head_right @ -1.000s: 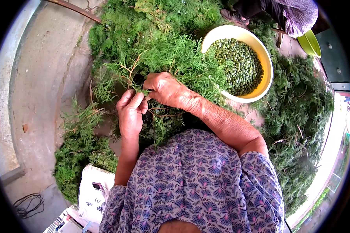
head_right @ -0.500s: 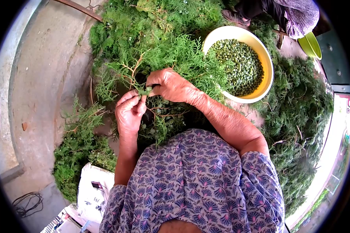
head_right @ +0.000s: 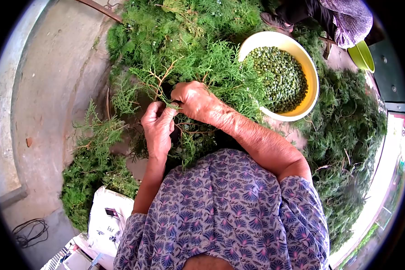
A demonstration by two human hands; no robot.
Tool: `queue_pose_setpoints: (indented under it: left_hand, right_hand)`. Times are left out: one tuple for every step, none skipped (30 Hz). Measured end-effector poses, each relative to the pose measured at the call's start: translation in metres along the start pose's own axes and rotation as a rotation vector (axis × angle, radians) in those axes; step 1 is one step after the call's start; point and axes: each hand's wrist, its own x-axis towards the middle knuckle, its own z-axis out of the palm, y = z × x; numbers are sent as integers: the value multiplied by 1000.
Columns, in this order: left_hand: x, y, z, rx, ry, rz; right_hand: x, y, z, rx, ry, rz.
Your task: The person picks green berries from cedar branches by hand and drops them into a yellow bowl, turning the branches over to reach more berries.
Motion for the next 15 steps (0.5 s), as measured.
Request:
queue_pose_setpoints:
  left_hand:
    - [0,0,-1,0,0,2]
    - [1,1,-3,19,-29,-3]
    - [1,1,-5,38,-59,-8]
    - [2,3,-6,37,-61,-8]
    - [4,6,-7,17,-110,-41]
    - [5,8,-11,-3,-160,-75]
    - [6,8,-17,-101,-201,-141]
    - [6,7,-17,-145,-196,-144]
    - [6,7,-17,-189,-190,-147]
    - [6,7,-18,-190,-190,-146]
    - [6,9,-19,-275,-165,-225]
    - [7,10,-21,-359,-140,-304]
    - [7,10,-23,-359,-141,-302]
    - [7,9,-28,-513,-176,-363]
    - [6,8,-32,-668,-211,-425]
  right_hand:
    - [0,-2,-2,-41,-20,19]
    - [0,-2,-3,-42,-20,19]
    - [0,-2,-3,-47,-35,13]
    - [0,-2,-4,-53,-51,7]
    - [1,-1,-4,-53,-51,8]
    - [2,1,-5,35,-60,9]
    - [2,2,-5,124,-69,10]
    - [2,2,-6,123,-69,10]
    - [2,1,-6,156,-71,40]
    - [2,1,-7,190,-74,70]
    - [2,2,-8,223,-77,98]
    - [2,6,-5,188,-43,11]
    - [0,6,-7,187,-42,9]
    - [1,2,-13,270,-72,126]
    - [2,-3,-18,353,-103,244]
